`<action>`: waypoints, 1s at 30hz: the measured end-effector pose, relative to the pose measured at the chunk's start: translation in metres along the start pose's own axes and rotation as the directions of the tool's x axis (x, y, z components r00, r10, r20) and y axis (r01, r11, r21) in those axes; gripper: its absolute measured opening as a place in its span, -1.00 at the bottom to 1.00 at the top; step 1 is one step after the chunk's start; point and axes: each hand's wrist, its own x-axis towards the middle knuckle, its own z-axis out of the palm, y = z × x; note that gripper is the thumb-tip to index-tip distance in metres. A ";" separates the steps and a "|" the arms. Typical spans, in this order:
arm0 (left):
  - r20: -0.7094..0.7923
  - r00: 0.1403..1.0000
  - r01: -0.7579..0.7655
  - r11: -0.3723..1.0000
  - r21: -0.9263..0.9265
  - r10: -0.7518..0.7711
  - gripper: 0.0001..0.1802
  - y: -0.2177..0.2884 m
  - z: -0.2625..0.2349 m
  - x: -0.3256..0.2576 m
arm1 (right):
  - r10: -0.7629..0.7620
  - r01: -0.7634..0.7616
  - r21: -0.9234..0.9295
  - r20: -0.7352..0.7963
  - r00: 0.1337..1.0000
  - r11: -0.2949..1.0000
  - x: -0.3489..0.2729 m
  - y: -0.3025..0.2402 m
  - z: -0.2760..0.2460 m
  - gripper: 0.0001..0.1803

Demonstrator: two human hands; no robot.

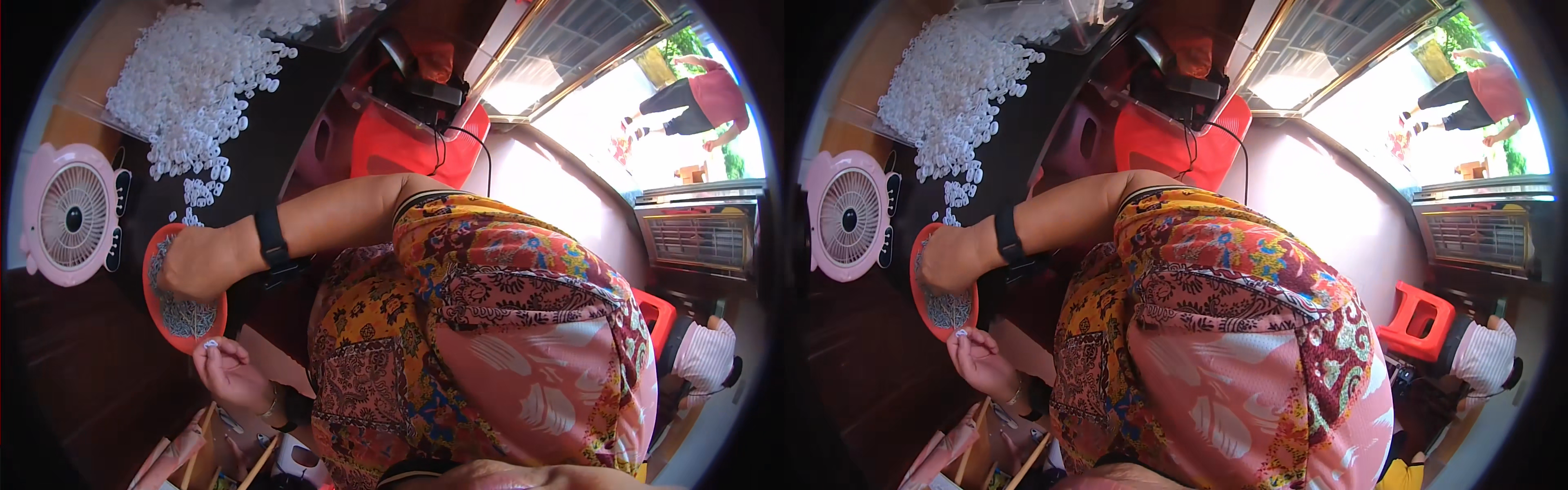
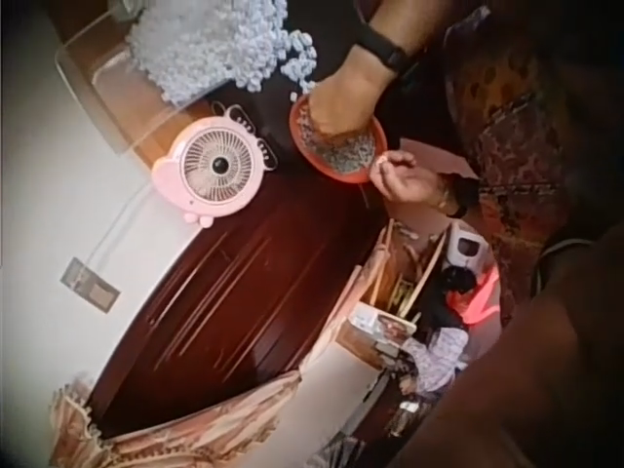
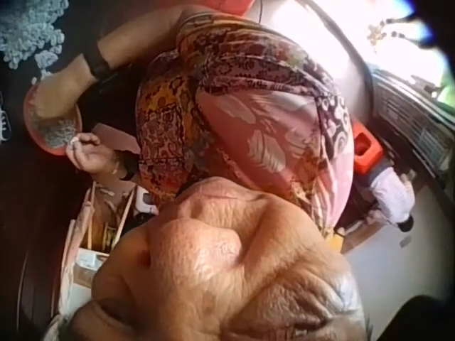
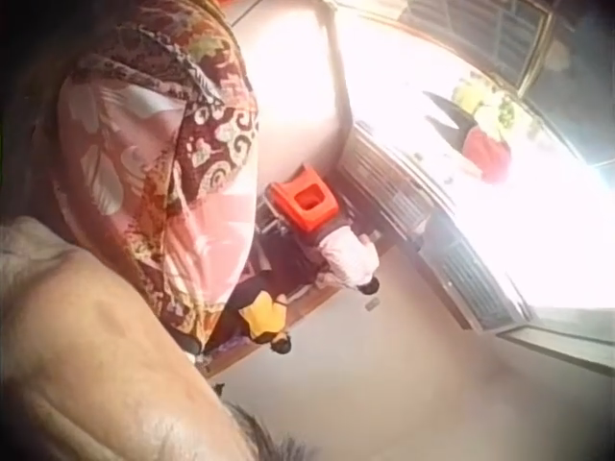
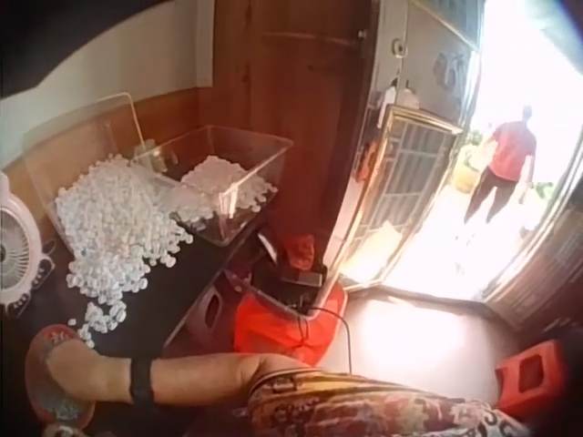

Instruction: Assembling small white plastic components by inserting metal pins into them.

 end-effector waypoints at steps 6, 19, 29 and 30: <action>-0.081 0.958 -0.206 0.858 0.470 0.274 -0.81 0.015 0.016 0.005 | 0.104 -0.083 0.271 -0.064 0.993 0.959 -0.004 -0.017 -0.011 -0.69; 0.115 0.908 -0.396 0.738 0.546 0.402 -0.85 0.011 0.009 0.018 | 0.045 -0.150 0.525 0.208 0.977 0.838 -0.004 -0.025 -0.007 -0.58; 0.084 0.923 -0.368 0.795 0.482 0.376 -0.84 0.010 0.011 0.022 | -0.154 0.148 0.443 -0.022 0.988 0.884 0.000 -0.012 0.016 -0.62; 0.097 0.924 -0.370 0.800 0.473 0.370 -0.84 0.010 0.008 0.023 | -0.139 0.135 0.435 -0.021 0.990 0.890 0.005 -0.008 0.028 -0.62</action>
